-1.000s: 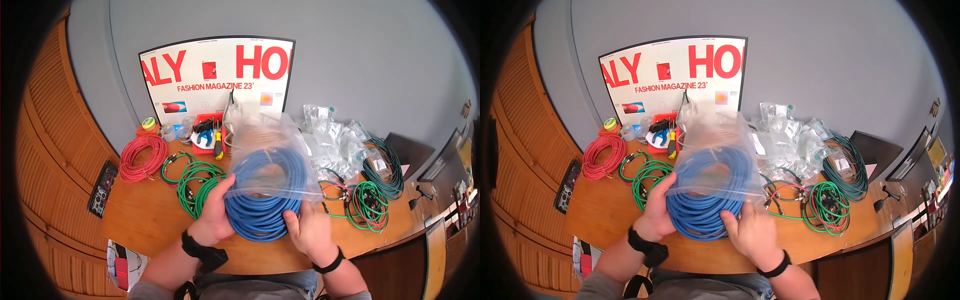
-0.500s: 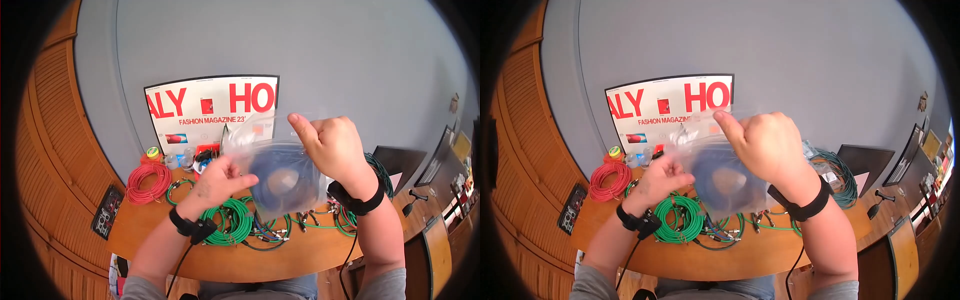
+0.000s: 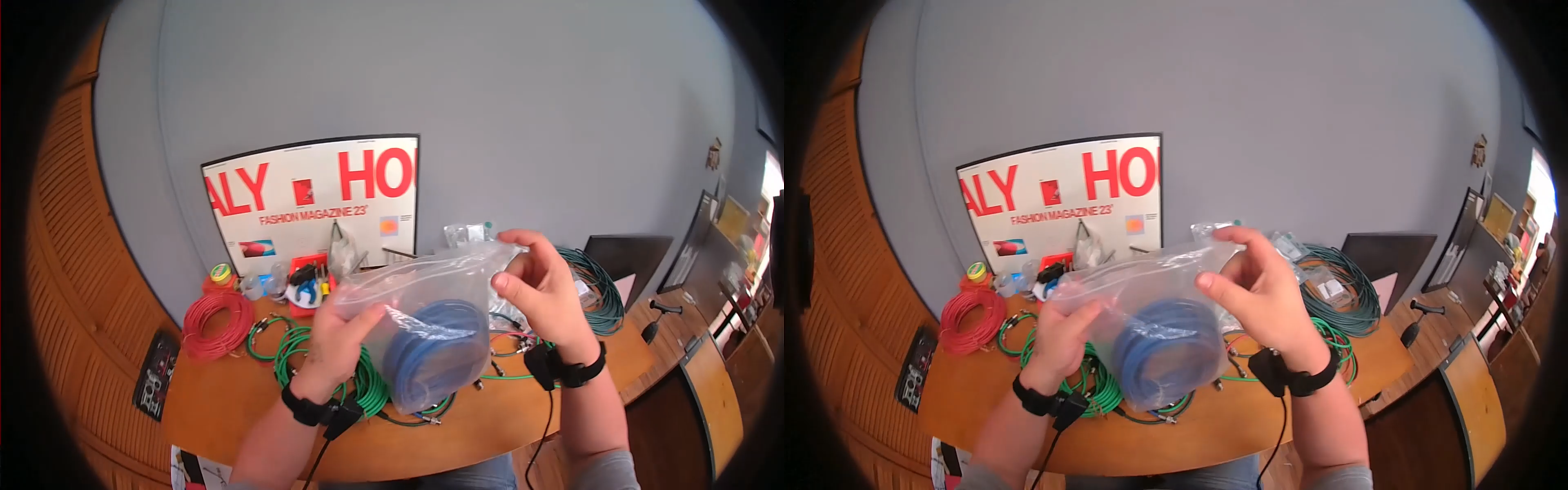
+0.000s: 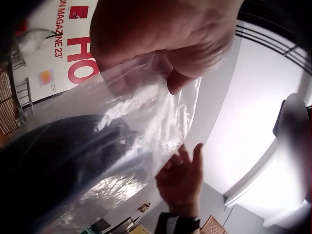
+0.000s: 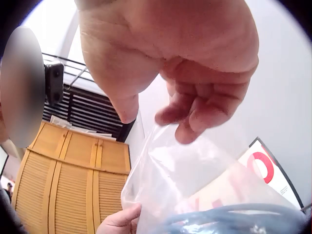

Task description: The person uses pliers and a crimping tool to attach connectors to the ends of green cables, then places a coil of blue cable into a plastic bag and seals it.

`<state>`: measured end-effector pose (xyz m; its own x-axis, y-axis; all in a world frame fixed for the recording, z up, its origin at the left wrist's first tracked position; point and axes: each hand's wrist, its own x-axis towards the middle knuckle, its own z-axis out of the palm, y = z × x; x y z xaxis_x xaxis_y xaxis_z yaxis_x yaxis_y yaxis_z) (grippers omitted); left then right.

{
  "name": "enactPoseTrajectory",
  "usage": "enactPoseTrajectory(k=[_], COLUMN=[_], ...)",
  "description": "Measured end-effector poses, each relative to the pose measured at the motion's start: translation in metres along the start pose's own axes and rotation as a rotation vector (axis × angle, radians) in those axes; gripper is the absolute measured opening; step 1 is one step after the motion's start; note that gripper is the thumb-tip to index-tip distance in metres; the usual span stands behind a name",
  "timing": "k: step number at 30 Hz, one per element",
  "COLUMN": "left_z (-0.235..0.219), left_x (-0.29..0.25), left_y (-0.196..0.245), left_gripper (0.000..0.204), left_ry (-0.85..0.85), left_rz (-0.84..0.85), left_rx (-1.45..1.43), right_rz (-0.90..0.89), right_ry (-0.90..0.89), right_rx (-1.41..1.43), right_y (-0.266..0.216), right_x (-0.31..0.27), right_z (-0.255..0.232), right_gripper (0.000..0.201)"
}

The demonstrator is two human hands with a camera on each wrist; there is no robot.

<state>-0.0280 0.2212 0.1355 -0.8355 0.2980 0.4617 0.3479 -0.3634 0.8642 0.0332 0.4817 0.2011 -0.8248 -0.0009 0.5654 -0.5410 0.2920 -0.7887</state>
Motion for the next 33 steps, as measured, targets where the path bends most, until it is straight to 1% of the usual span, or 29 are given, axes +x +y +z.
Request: enactPoseTrajectory(k=[1, 2, 3, 4, 5, 6, 7, 8, 9, 10, 11, 12, 13, 14, 17, 18, 19, 20, 21, 22, 23, 24, 25, 26, 27, 29, 30, 32, 33], left_z=[-0.001, -0.001, -0.009, -0.002, 0.005, 0.008, 0.007, 0.002, -0.006, -0.015, -0.020, -0.019, -0.018, -0.016, -0.022, -0.024, -0.025, -0.025, -0.025, -0.025, -0.026, -0.023, -0.021, -0.019, -0.019, -0.022, -0.026, -0.035, -0.034], left_x=[0.000, 0.000, 0.002, 0.002, 0.005, 0.004, 0.006, 0.008, 0.007, 0.005, 0.005, 0.004, 0.002, -0.001, -0.008, -0.009, -0.008, -0.007, -0.007, -0.007, -0.006, -0.005, -0.004, -0.002, 0.000, 0.003, 0.006, 0.016, 0.019], left_y=[-0.005, -0.007, -0.014, -0.009, -0.006, -0.006, -0.007, -0.008, -0.009, -0.006, -0.002, 0.003, 0.008, 0.013, 0.017, 0.016, 0.016, 0.015, 0.014, 0.014, 0.014, 0.012, 0.008, 0.004, -0.001, -0.010, -0.017, -0.025, -0.025], left_gripper=[0.024, 0.022, 0.023, 0.027, 0.039, 0.039, 0.040, 0.040, 0.037, 0.036, 0.036, 0.032, 0.030, 0.030, 0.034, 0.034, 0.037, 0.040, 0.040, 0.042, 0.044, 0.044, 0.050, 0.056, 0.056, 0.063, 0.063, 0.053, 0.053], left_ry=[0.044, 0.068, 0.017, 0.082, 0.070, 0.031, 0.000, -0.004, -0.005, 0.005, 0.027, 0.105, 0.183, 0.223, 0.244, 0.255, 0.210, 0.163, 0.165, 0.151, 0.136, 0.132, 0.168, 0.203, 0.200, 0.046, 0.050, -0.194, -0.191], left_rz=[-0.007, -0.013, 0.021, -0.028, 0.028, 0.072, 0.127, 0.122, 0.093, 0.069, 0.083, 0.122, 0.155, 0.209, 0.211, 0.200, 0.182, 0.166, 0.156, 0.106, 0.057, 0.051, 0.050, 0.052, 0.050, -0.008, -0.017, -0.188, -0.194], left_rx=[-0.121, -0.138, -0.096, -0.189, -0.217, -0.203, -0.181, -0.180, -0.146, -0.105, -0.086, -0.063, -0.040, -0.017, 0.003, 0.010, 0.035, 0.060, 0.067, 0.035, 0.001, 0.004, 0.003, 0.002, 0.002, -0.045, -0.037, 0.181, 0.186], right_rz=[-0.017, -0.046, 0.027, 0.089, 0.139, 0.160, 0.179, 0.187, 0.186, 0.114, 0.040, 0.022, 0.031, 0.006, -0.040, -0.014, -0.005, -0.065, -0.122, -0.137, -0.133, -0.105, -0.078, -0.083, -0.082, -0.036, 0.000, 0.005, 0.003], right_ry=[0.099, 0.117, 0.122, 0.120, 0.127, 0.153, 0.039, -0.084, -0.093, -0.007, 0.077, 0.028, 0.011, 0.037, 0.073, 0.091, 0.087, 0.101, 0.119, 0.142, 0.149, 0.173, 0.197, 0.237, 0.241, 0.290, 0.331, 0.330, 0.329], right_rx=[0.017, 0.024, 0.125, 0.318, 0.516, 0.502, 0.455, 0.414, 0.421, 0.481, 0.544, 0.543, 0.656, 0.684, 0.790, 0.844, 0.851, 0.819, 0.787, 0.702, 0.706, 0.694, 0.680, 0.672, 0.672, 0.579, 0.537, 0.561, 0.572], right_y=[0.012, 0.027, 0.031, 0.044, 0.055, 0.060, 0.065, 0.069, 0.068, 0.062, 0.062, 0.069, 0.069, 0.064, 0.055, 0.057, 0.058, 0.059, 0.061, 0.064, 0.065, 0.064, 0.064, 0.064, 0.065, 0.068, 0.067, 0.074, 0.077], right_x=[-0.004, -0.003, -0.003, 0.000, 0.005, 0.010, 0.018, 0.026, 0.028, 0.028, 0.031, 0.032, 0.030, 0.027, 0.016, 0.012, 0.012, 0.013, 0.011, 0.011, 0.011, 0.011, 0.011, 0.013, 0.015, 0.018, 0.021, 0.026, 0.029], right_z=[-0.006, -0.008, -0.002, 0.007, 0.010, 0.007, 0.006, 0.006, 0.010, 0.017, 0.024, 0.018, 0.018, 0.022, 0.026, 0.027, 0.026, 0.025, 0.023, 0.020, 0.020, 0.019, 0.019, 0.022, 0.021, 0.022, 0.023, 0.021, 0.019], right_gripper=[0.057, 0.070, 0.072, 0.065, 0.058, 0.058, 0.046, 0.036, 0.036, 0.028, 0.020, 0.019, 0.018, 0.019, 0.022, 0.023, 0.023, 0.024, 0.024, 0.022, 0.022, 0.022, 0.021, 0.021, 0.021, 0.021, 0.020, 0.019, 0.018])
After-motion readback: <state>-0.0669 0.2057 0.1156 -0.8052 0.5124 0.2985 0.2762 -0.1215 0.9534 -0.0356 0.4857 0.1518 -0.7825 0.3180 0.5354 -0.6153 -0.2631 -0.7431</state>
